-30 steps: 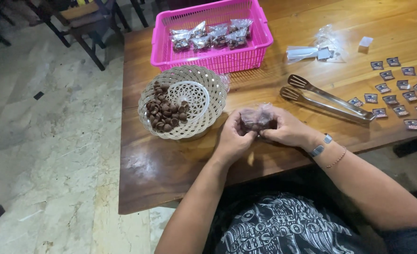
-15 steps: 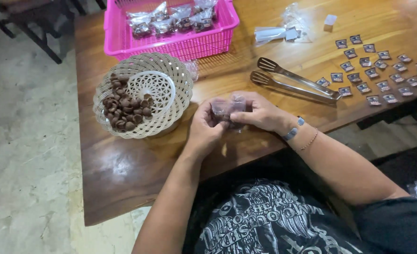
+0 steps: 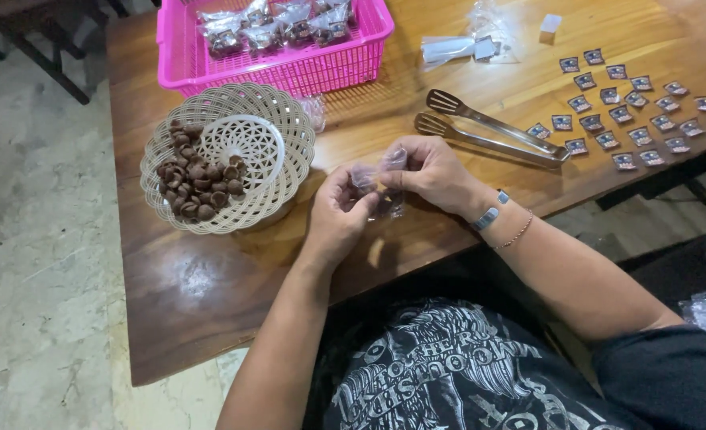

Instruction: Manually filling small plastic bags with chocolate cereal balls using hands and a small scoop.

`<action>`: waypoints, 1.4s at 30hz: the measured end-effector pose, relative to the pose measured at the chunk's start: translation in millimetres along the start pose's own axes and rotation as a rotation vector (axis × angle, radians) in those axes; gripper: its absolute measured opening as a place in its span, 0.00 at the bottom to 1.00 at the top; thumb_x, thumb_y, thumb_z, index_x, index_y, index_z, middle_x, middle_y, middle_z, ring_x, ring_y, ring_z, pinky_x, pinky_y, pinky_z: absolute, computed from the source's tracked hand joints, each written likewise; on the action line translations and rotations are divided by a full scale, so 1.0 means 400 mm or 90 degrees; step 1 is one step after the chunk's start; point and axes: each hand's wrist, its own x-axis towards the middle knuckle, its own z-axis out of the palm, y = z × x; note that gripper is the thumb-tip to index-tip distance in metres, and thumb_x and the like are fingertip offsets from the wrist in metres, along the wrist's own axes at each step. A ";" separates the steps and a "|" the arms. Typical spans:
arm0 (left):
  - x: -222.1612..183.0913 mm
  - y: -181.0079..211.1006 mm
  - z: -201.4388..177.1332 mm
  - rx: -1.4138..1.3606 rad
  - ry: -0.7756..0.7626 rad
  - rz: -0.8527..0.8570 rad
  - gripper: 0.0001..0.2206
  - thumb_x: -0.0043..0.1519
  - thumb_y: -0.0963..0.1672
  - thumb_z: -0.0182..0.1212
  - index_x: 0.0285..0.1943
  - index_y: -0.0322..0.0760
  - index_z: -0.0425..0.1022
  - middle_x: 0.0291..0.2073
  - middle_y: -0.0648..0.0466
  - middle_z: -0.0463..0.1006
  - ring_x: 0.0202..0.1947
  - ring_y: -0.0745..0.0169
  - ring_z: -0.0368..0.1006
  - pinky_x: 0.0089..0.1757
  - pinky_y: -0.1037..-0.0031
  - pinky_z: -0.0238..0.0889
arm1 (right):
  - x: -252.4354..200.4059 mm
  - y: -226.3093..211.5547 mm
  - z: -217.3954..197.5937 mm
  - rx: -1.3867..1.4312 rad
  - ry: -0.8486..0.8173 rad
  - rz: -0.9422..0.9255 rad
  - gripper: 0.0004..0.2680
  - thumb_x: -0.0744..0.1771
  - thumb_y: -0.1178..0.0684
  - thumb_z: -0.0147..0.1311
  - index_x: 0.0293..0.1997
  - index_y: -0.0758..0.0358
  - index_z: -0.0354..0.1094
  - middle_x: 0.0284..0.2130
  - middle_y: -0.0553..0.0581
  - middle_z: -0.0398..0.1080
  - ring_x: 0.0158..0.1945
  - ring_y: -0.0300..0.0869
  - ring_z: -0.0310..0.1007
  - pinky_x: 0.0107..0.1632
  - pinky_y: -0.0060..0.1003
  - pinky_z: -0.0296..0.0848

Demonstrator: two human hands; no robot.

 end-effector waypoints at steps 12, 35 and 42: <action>0.006 -0.041 -0.001 -0.008 0.059 -0.036 0.07 0.63 0.39 0.65 0.49 0.36 0.78 0.34 0.53 0.80 0.36 0.70 0.79 0.37 0.76 0.77 | 0.005 0.006 -0.007 -0.016 0.024 -0.023 0.03 0.65 0.62 0.65 0.37 0.67 0.75 0.23 0.54 0.74 0.27 0.32 0.70 0.34 0.27 0.72; -0.005 -0.004 -0.025 -0.005 0.039 0.006 0.03 0.64 0.43 0.67 0.43 0.41 0.85 0.25 0.55 0.80 0.32 0.76 0.71 0.38 0.78 0.72 | -0.012 -0.048 0.018 -0.056 -0.128 0.000 0.04 0.65 0.58 0.64 0.31 0.64 0.75 0.22 0.51 0.70 0.28 0.32 0.66 0.33 0.28 0.68; -0.017 0.008 -0.016 -0.047 0.004 0.030 0.21 0.66 0.38 0.60 0.69 0.37 0.66 0.44 0.46 0.79 0.42 0.66 0.76 0.48 0.70 0.75 | -0.009 -0.020 -0.005 -0.020 -0.114 0.003 0.18 0.62 0.55 0.67 0.54 0.63 0.62 0.35 0.55 0.68 0.34 0.35 0.71 0.36 0.28 0.72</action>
